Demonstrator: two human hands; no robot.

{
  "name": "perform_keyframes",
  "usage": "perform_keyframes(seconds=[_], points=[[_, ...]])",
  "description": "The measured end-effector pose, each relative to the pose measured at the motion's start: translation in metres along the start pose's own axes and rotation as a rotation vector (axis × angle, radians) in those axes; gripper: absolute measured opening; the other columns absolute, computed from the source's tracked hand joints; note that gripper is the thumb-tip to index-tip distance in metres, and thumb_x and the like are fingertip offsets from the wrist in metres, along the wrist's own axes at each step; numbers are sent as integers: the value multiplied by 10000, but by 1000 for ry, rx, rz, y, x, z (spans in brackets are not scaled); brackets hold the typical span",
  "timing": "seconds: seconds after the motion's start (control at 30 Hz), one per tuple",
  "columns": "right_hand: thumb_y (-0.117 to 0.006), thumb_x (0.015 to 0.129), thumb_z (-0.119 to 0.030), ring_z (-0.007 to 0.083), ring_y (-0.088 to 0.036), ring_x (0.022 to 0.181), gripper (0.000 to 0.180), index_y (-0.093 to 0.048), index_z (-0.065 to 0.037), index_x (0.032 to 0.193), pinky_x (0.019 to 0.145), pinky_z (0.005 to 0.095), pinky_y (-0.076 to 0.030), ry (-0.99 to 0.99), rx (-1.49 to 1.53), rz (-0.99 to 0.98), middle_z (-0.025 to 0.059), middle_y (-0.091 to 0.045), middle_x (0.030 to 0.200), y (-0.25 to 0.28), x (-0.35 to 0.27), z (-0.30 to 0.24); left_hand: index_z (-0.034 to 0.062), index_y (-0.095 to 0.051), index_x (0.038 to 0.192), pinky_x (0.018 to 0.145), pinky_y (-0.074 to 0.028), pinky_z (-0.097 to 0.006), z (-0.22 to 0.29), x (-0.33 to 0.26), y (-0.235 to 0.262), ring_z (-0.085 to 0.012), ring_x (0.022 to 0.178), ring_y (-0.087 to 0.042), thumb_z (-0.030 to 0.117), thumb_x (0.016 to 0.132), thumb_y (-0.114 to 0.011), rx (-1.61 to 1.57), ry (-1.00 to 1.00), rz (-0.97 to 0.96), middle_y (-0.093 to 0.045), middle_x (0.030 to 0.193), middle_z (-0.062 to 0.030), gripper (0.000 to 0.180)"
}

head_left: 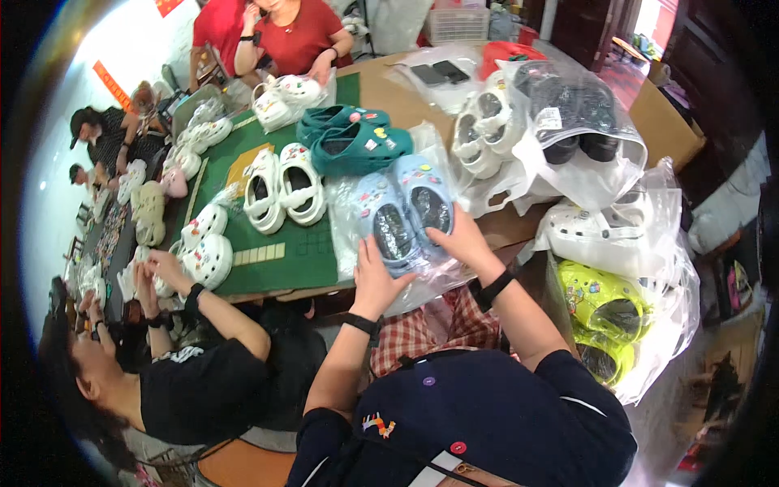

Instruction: The recorder is packaging shoes into plastic bags at a table in a manufacturing facility.

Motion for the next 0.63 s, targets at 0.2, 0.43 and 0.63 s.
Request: perform_keyframes(seconds=[0.2,0.43,0.63], points=[[-610,772,-258,423,-551,1029,577,-469,68,1227,905,456,-439,38,-151,90,289,-585,1063,-10,3,-15,2,-283,1417,1074,-317,-440,-1,40,34,-445,1314,-320,139,669,-795,-137,-264,98,-322,1397,-311,917],[-594,833,-277,425,-545,1043,608,-413,84,1288,926,448,-426,-2,-131,217,298,-570,1109,-5,-12,12,-55,-240,1424,1115,-238,-372,-51,45,-10,-336,1339,-316,85,722,-722,-478,-121,19,-313,1444,-226,862],[-661,789,-442,409,-319,1339,856,-302,40,1399,1128,428,-245,87,-299,47,282,-335,1423,-3,-63,-38,-54,-66,1463,1145,-155,-392,-48,39,3,-342,1386,-231,91,749,-703,-627,-112,105,-230,1488,-250,968]])
Point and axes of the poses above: each hand's wrist, its own x-axis towards the middle knuckle, its own y-axis out of the back of the hand, z = x × y, the point moved 9 cm from there along x, towards the middle knuckle
